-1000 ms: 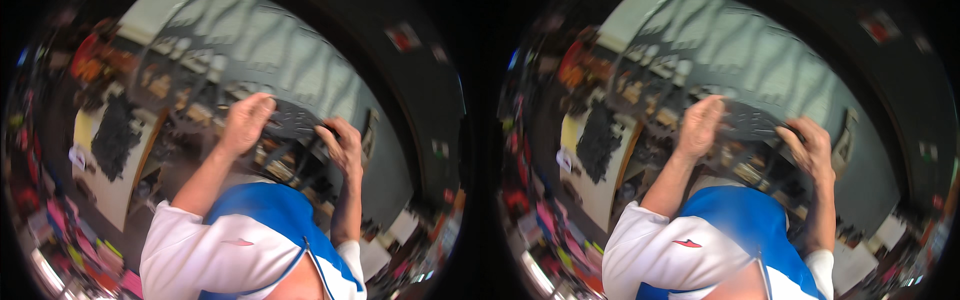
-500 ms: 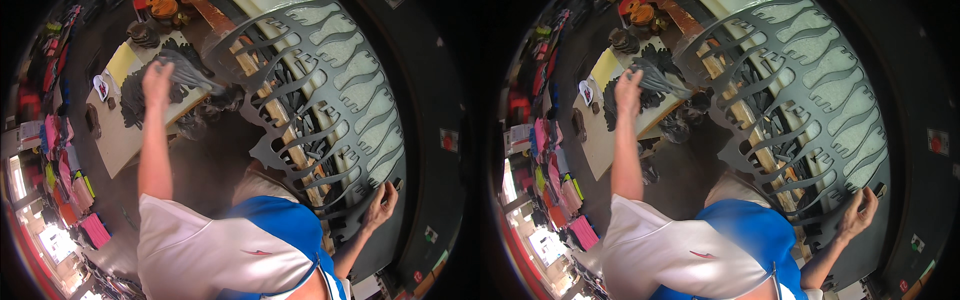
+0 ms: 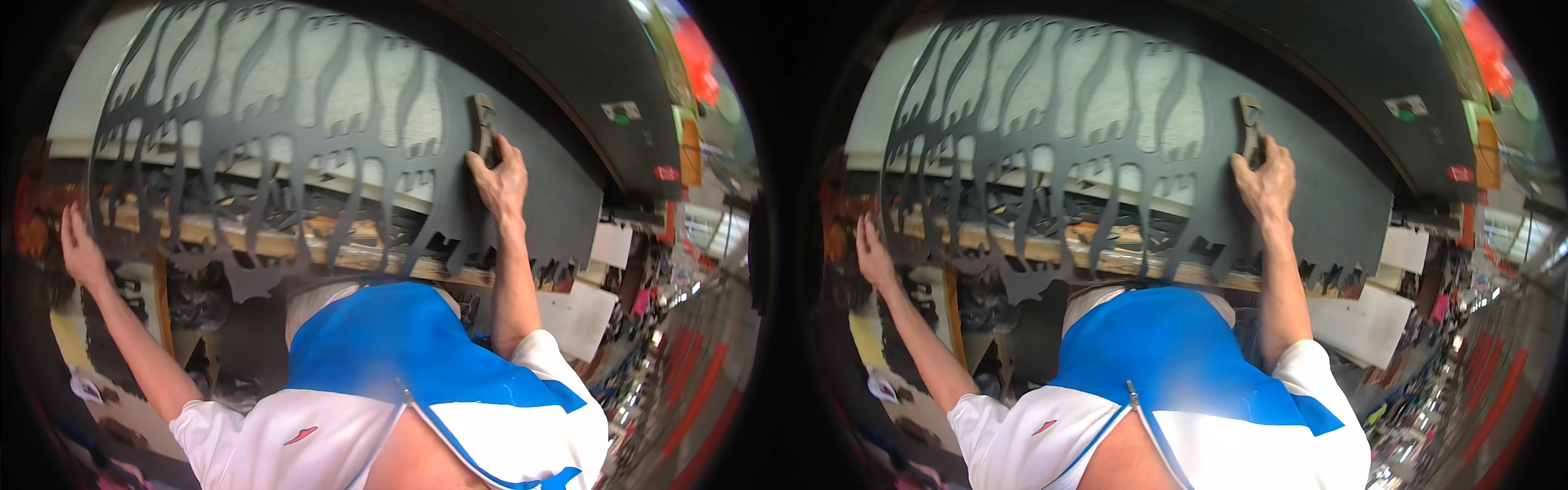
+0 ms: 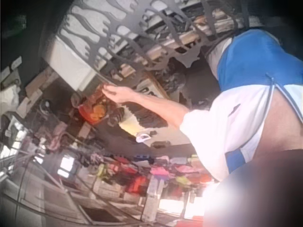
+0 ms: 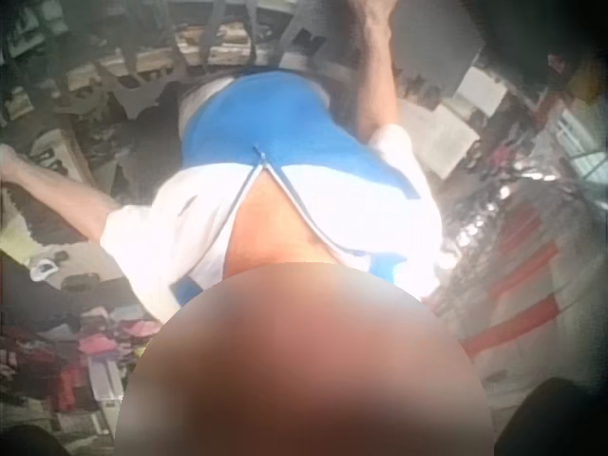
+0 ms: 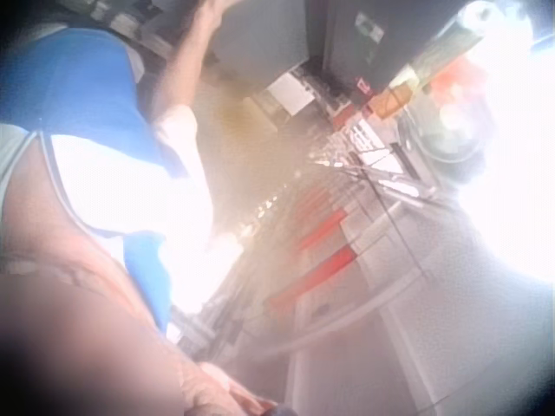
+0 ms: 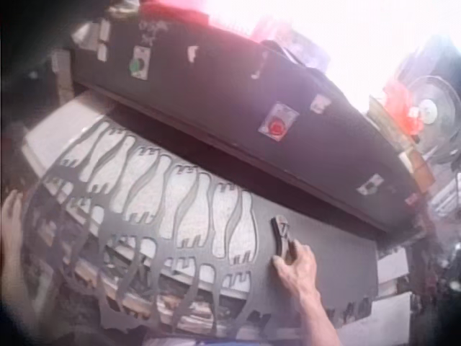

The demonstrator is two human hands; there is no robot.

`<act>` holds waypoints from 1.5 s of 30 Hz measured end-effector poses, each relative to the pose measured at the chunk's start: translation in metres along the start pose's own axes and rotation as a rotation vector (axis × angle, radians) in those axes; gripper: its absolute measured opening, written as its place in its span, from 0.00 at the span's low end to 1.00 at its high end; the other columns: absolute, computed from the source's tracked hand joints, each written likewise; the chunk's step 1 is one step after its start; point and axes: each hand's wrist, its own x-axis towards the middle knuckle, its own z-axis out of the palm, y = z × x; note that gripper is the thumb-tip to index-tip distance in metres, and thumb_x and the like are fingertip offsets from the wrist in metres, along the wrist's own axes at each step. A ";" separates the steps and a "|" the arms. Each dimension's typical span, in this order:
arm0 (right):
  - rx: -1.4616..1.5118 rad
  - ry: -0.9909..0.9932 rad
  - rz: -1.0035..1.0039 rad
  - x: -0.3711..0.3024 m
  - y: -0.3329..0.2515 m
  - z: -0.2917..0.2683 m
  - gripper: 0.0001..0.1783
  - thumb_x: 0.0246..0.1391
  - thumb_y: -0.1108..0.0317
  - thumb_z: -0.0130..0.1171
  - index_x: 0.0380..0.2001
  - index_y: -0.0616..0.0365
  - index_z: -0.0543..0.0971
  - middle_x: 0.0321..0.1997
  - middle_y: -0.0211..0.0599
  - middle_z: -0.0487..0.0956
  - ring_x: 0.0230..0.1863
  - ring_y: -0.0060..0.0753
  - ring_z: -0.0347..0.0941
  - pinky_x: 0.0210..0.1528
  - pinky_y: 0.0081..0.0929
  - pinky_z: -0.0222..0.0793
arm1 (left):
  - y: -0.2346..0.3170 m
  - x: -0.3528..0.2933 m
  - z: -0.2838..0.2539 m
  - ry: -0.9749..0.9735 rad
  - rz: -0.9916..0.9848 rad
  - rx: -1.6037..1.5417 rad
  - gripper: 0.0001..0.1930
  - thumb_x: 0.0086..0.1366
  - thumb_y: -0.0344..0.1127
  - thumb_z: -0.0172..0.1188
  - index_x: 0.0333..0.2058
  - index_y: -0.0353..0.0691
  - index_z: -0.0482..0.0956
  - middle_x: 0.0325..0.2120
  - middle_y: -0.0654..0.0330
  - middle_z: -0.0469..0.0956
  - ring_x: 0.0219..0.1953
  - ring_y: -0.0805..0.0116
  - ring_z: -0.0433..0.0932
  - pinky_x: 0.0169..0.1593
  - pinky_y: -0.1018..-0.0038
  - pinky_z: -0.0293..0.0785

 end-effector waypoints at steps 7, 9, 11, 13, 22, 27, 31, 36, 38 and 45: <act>0.618 -0.091 0.152 -0.022 0.010 -0.031 0.42 0.47 0.66 0.77 0.66 0.72 0.77 0.57 0.45 0.84 0.59 0.37 0.80 0.66 0.32 0.74 | 0.212 -0.128 0.260 -0.668 0.475 -0.193 0.22 0.80 0.44 0.59 0.64 0.38 0.81 0.56 0.55 0.87 0.60 0.65 0.83 0.66 0.70 0.74; 0.604 -0.078 0.044 -0.030 0.012 -0.047 0.41 0.47 0.69 0.77 0.66 0.70 0.78 0.56 0.41 0.83 0.58 0.34 0.80 0.65 0.30 0.74 | 0.249 -0.164 0.320 -0.854 0.549 -0.217 0.24 0.79 0.46 0.58 0.65 0.37 0.80 0.58 0.51 0.85 0.62 0.59 0.82 0.68 0.66 0.74; 0.439 0.017 -0.088 -0.033 0.013 -0.060 0.39 0.48 0.70 0.77 0.66 0.65 0.79 0.57 0.41 0.83 0.57 0.34 0.81 0.65 0.30 0.76 | 0.277 -0.208 0.361 -0.983 0.671 -0.083 0.28 0.78 0.49 0.59 0.68 0.37 0.77 0.64 0.47 0.80 0.69 0.51 0.76 0.72 0.62 0.69; 0.393 0.057 -0.168 -0.033 0.014 -0.071 0.37 0.47 0.74 0.75 0.65 0.65 0.80 0.58 0.43 0.82 0.56 0.35 0.82 0.63 0.31 0.78 | 0.289 -0.259 0.374 -1.135 0.935 0.279 0.32 0.77 0.51 0.60 0.70 0.35 0.73 0.70 0.43 0.72 0.75 0.44 0.67 0.78 0.55 0.61; 0.107 -0.178 -0.728 -0.008 0.013 -0.096 0.36 0.39 0.87 0.67 0.58 0.61 0.82 0.59 0.44 0.82 0.61 0.51 0.77 0.66 0.43 0.76 | 0.239 -0.318 0.234 -1.695 0.869 -0.308 0.25 0.65 0.37 0.73 0.59 0.36 0.80 0.66 0.42 0.75 0.71 0.39 0.71 0.76 0.47 0.65; -0.031 -0.322 -1.137 0.024 -0.020 -0.076 0.29 0.43 0.83 0.69 0.53 0.58 0.82 0.58 0.37 0.82 0.64 0.49 0.74 0.71 0.46 0.73 | 0.245 -0.252 0.244 -0.948 0.967 0.224 0.23 0.64 0.27 0.70 0.58 0.32 0.80 0.57 0.47 0.79 0.61 0.44 0.76 0.64 0.53 0.73; -0.019 -0.327 -1.344 0.041 -0.037 -0.054 0.20 0.56 0.72 0.63 0.53 0.58 0.84 0.61 0.36 0.82 0.69 0.46 0.73 0.78 0.47 0.65 | 0.261 -0.237 0.254 -1.016 0.976 0.223 0.17 0.60 0.30 0.75 0.47 0.31 0.85 0.49 0.51 0.79 0.52 0.49 0.76 0.57 0.57 0.76; 0.132 -0.312 -1.244 0.035 -0.037 -0.008 0.26 0.52 0.77 0.65 0.57 0.57 0.84 0.65 0.41 0.80 0.75 0.51 0.69 0.78 0.49 0.66 | 0.269 -0.236 0.262 -1.076 0.901 0.306 0.18 0.57 0.33 0.76 0.43 0.31 0.82 0.46 0.50 0.78 0.50 0.48 0.77 0.57 0.58 0.76; 0.268 -0.204 -0.998 0.005 -0.027 -0.005 0.27 0.50 0.81 0.65 0.56 0.59 0.84 0.62 0.44 0.82 0.68 0.51 0.75 0.70 0.47 0.73 | 0.269 -0.237 0.264 -1.068 0.872 0.363 0.17 0.56 0.33 0.74 0.41 0.30 0.81 0.45 0.49 0.78 0.49 0.47 0.76 0.56 0.57 0.76; 0.309 -0.560 0.516 -0.140 0.005 -0.054 0.22 0.69 0.54 0.65 0.37 0.67 0.89 0.30 0.46 0.87 0.28 0.33 0.82 0.32 0.34 0.78 | 0.255 -0.236 0.277 -1.042 0.978 0.212 0.16 0.58 0.32 0.71 0.40 0.31 0.77 0.44 0.49 0.76 0.47 0.44 0.75 0.51 0.53 0.72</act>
